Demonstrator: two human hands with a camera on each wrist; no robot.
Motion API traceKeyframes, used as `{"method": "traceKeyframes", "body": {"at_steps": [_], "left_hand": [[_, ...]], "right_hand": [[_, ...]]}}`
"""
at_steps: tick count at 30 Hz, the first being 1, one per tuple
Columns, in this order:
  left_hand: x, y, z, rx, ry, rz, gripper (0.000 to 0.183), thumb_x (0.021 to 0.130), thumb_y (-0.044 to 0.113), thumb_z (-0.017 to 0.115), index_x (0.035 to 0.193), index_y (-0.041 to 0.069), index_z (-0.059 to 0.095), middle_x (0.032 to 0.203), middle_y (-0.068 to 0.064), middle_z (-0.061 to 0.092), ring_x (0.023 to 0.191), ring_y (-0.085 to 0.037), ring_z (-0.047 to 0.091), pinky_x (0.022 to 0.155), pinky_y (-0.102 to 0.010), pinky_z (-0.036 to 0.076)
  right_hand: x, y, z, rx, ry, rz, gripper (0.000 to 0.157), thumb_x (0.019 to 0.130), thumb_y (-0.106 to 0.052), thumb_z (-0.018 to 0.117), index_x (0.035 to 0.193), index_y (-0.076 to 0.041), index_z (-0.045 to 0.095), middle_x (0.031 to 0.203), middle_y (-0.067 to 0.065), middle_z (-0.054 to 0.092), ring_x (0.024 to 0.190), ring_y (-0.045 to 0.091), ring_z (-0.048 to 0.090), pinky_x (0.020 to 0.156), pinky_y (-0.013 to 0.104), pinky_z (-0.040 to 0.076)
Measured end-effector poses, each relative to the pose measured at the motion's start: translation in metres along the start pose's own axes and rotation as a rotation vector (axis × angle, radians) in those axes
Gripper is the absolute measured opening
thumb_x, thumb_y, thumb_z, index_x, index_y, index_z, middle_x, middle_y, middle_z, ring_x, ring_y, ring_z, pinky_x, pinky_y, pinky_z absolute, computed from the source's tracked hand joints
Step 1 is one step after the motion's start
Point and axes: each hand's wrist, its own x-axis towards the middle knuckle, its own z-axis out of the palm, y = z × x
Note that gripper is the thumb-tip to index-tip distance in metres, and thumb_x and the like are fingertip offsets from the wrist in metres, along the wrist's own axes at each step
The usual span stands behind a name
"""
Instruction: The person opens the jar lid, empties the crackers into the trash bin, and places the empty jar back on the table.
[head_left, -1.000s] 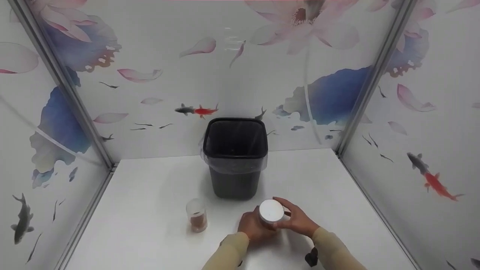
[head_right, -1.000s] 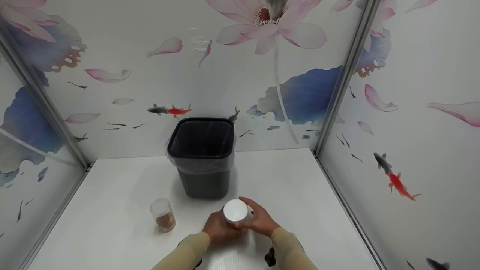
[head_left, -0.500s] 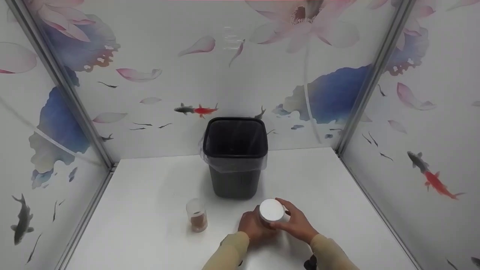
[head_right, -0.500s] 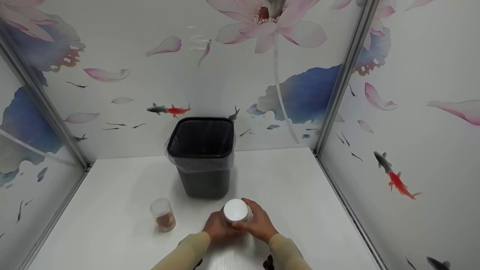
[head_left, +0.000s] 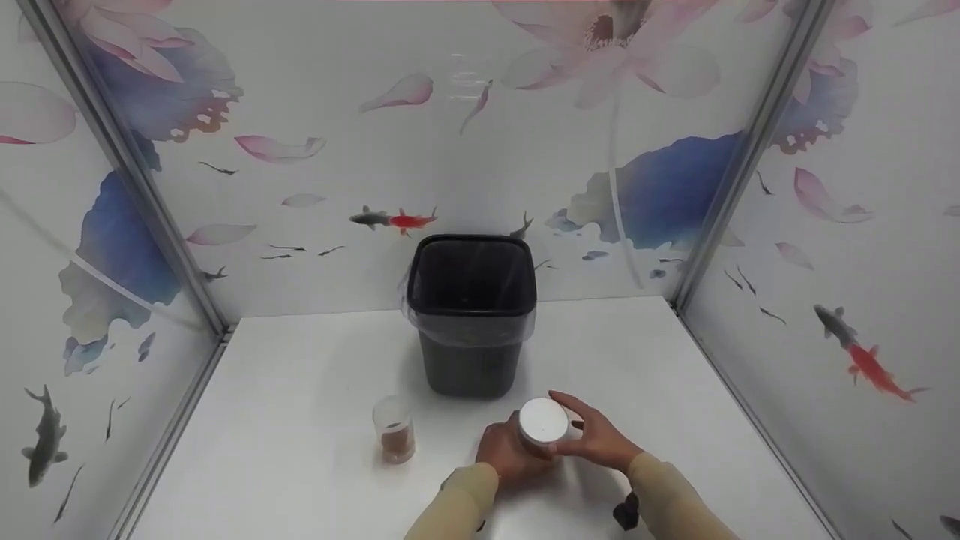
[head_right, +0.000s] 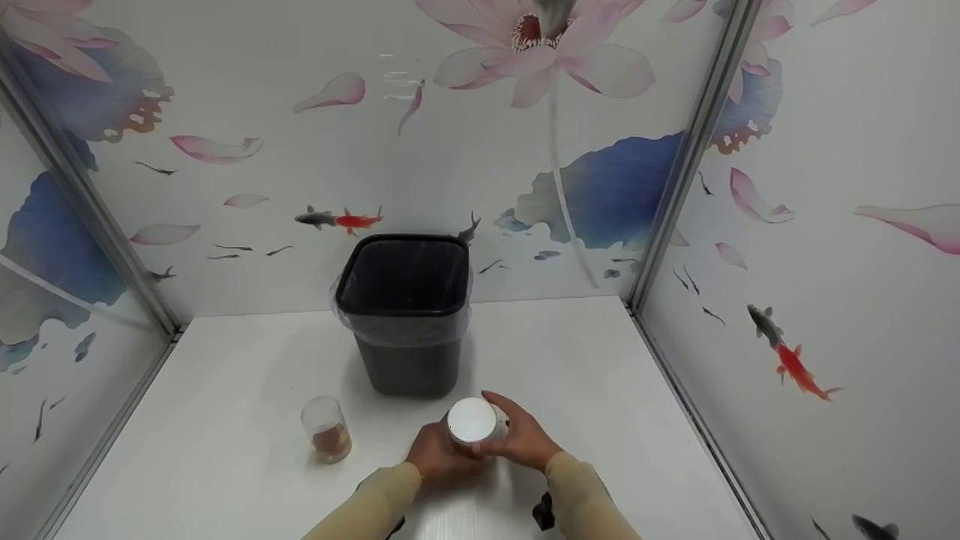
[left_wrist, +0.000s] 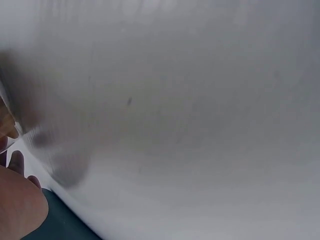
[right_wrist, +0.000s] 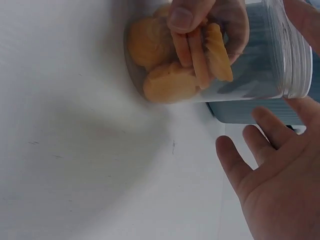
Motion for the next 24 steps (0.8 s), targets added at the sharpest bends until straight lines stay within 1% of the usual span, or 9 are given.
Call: {"method": "traceKeyframes", "body": {"at_steps": [2,5,7,9,12,16,19,21,24], "left_hand": [[-0.001,-0.001,0.000,0.024,0.011,0.007,0.091,0.061,0.058,0.088,0.133,0.013,0.056,0.121,0.005,0.066,0.112,-0.012,0.061,0.102,-0.034,0.046],[-0.002,-0.001,0.000,0.061,0.025,0.011,0.091,0.060,0.058,0.087,0.133,0.013,0.056,0.120,0.004,0.067,0.112,-0.015,0.061,0.102,-0.037,0.046],[-0.002,-0.001,0.000,0.065,0.027,0.009,0.091,0.060,0.055,0.088,0.133,0.012,0.056,0.119,0.002,0.067,0.112,-0.017,0.061,0.102,-0.038,0.046],[-0.002,-0.001,0.000,0.058,0.023,0.003,0.090,0.060,0.053,0.090,0.132,0.012,0.056,0.119,0.002,0.067,0.112,-0.017,0.061,0.102,-0.039,0.046],[-0.001,-0.002,0.000,0.054,0.015,-0.002,0.088,0.059,0.050,0.091,0.132,0.013,0.056,0.118,0.003,0.066,0.111,-0.017,0.060,0.101,-0.039,0.046],[0.001,-0.002,0.001,0.040,-0.004,-0.021,0.090,0.059,0.051,0.090,0.134,0.013,0.056,0.119,0.006,0.065,0.111,-0.015,0.060,0.102,-0.038,0.046],[0.001,-0.001,0.001,0.014,-0.024,-0.038,0.091,0.060,0.052,0.089,0.136,0.014,0.055,0.121,0.007,0.065,0.112,-0.012,0.059,0.102,-0.036,0.046],[0.002,0.000,0.001,0.005,-0.028,-0.038,0.090,0.060,0.053,0.089,0.135,0.014,0.056,0.121,0.007,0.065,0.112,-0.010,0.059,0.102,-0.035,0.046],[0.003,0.000,0.000,0.009,-0.019,-0.028,0.090,0.060,0.056,0.088,0.134,0.014,0.056,0.121,0.007,0.065,0.112,-0.010,0.060,0.101,-0.034,0.047]], "right_hand": [[-0.002,0.001,0.005,-0.028,0.043,0.011,0.091,0.078,-0.031,0.086,0.152,-0.010,0.038,0.154,0.014,0.039,0.143,0.037,0.030,0.108,0.062,0.033],[-0.005,0.002,0.013,-0.063,0.098,0.022,0.093,0.077,-0.037,0.086,0.152,-0.007,0.038,0.153,0.012,0.041,0.142,0.036,0.033,0.108,0.060,0.034],[-0.005,0.003,0.017,-0.078,0.123,0.029,0.093,0.077,-0.039,0.086,0.151,-0.007,0.039,0.152,0.011,0.043,0.141,0.034,0.035,0.108,0.059,0.035],[-0.004,0.003,0.018,-0.087,0.129,0.033,0.093,0.078,-0.041,0.085,0.151,-0.007,0.040,0.151,0.010,0.044,0.140,0.033,0.037,0.107,0.059,0.036],[-0.001,0.003,0.013,-0.045,0.089,0.031,0.090,0.078,-0.037,0.085,0.151,-0.009,0.041,0.151,0.010,0.044,0.140,0.033,0.037,0.107,0.059,0.037],[0.006,0.004,0.002,0.045,-0.015,0.019,0.085,0.077,-0.026,0.086,0.150,-0.013,0.044,0.153,0.011,0.043,0.142,0.035,0.033,0.107,0.064,0.033],[0.009,0.005,-0.004,0.073,-0.068,0.022,0.083,0.077,-0.022,0.086,0.149,-0.015,0.046,0.153,0.009,0.043,0.142,0.034,0.033,0.106,0.067,0.031],[0.009,0.004,-0.004,0.066,-0.074,0.017,0.083,0.078,-0.022,0.085,0.150,-0.014,0.044,0.152,0.008,0.044,0.141,0.034,0.033,0.106,0.067,0.032],[0.006,0.001,-0.002,0.038,-0.041,0.005,0.085,0.078,-0.025,0.084,0.151,-0.013,0.041,0.152,0.009,0.043,0.141,0.035,0.033,0.106,0.065,0.033]]}}
